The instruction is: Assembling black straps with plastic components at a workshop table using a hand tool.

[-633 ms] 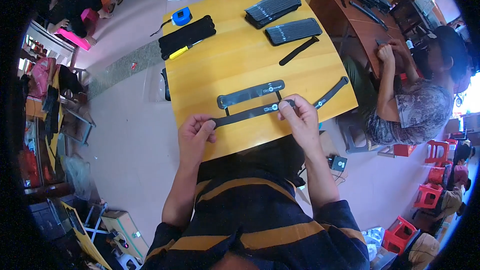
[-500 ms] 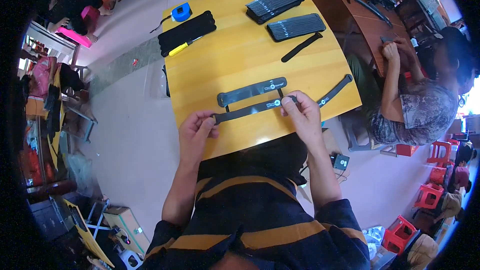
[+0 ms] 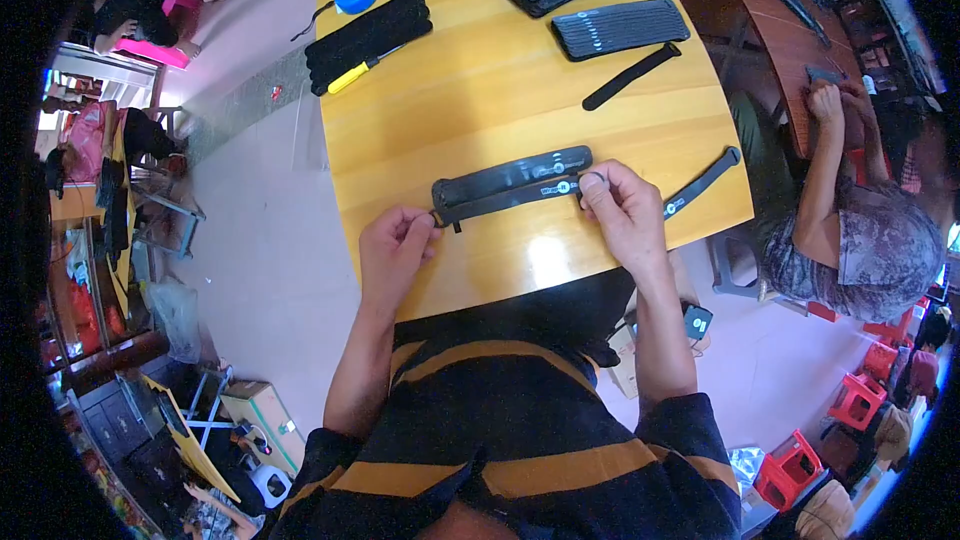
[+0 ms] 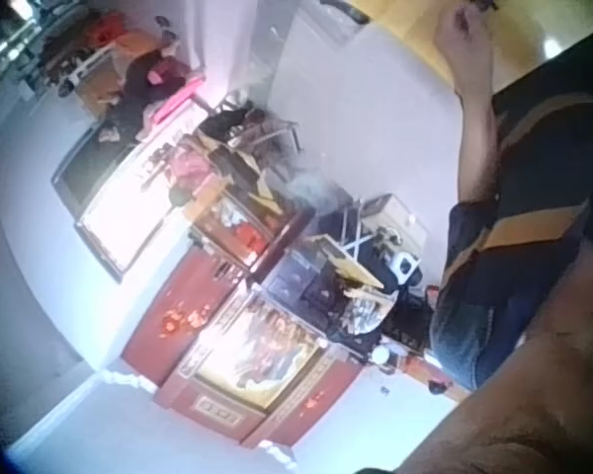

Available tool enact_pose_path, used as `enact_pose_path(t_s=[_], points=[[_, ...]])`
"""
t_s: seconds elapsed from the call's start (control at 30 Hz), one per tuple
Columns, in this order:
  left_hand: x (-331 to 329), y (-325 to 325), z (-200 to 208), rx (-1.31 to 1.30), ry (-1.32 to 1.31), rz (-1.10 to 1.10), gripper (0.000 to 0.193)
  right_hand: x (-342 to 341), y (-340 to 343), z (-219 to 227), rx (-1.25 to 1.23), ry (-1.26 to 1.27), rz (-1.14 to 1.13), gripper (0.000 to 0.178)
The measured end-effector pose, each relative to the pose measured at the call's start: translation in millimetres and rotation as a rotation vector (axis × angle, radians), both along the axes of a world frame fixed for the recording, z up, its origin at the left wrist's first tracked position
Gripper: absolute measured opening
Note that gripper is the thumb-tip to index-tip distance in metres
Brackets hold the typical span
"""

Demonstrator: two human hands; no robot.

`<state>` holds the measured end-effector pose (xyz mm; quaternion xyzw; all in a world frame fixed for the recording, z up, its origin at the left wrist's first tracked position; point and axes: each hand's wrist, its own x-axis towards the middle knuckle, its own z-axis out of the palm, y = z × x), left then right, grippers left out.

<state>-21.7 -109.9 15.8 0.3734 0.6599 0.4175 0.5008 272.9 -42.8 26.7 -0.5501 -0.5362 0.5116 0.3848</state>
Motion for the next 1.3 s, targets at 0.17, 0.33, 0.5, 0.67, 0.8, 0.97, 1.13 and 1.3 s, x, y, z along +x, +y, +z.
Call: enact_pose_path(t_s=[0.17, 0.33, 0.5, 0.67, 0.8, 0.97, 1.13, 1.3], points=[[1, 10, -1, -0.009, 0.079, -0.047, 0.016, 4, 10, -6, -0.041, 0.025, 0.007, 0.019], [1, 19, -4, 0.044, 0.383, -0.147, 0.017, 7, 19, -7, -0.085, 0.012, 0.024, 0.020], [2, 22, -4, 0.020, 0.398, -0.147, 0.017, 8, 26, -10, -0.090, -0.043, 0.049, 0.021], [1, 23, -8, 0.006, 0.402, -0.128, 0.017, 6, 30, -9, -0.088, -0.106, 0.058, 0.022], [1, 23, -8, -0.029, 0.388, -0.122, 0.016, 6, 29, -10, -0.077, -0.153, 0.056, 0.022], [3, 25, -6, -0.028, 0.391, -0.109, 0.017, 5, 29, -11, -0.074, -0.155, 0.051, 0.021], [4, 27, -2, -0.010, 0.437, -0.107, 0.019, 4, 31, -13, -0.066, -0.170, 0.035, 0.020], [3, 28, 1, -0.017, 0.472, -0.120, 0.019, 3, 31, -11, -0.052, -0.208, 0.036, 0.019]])
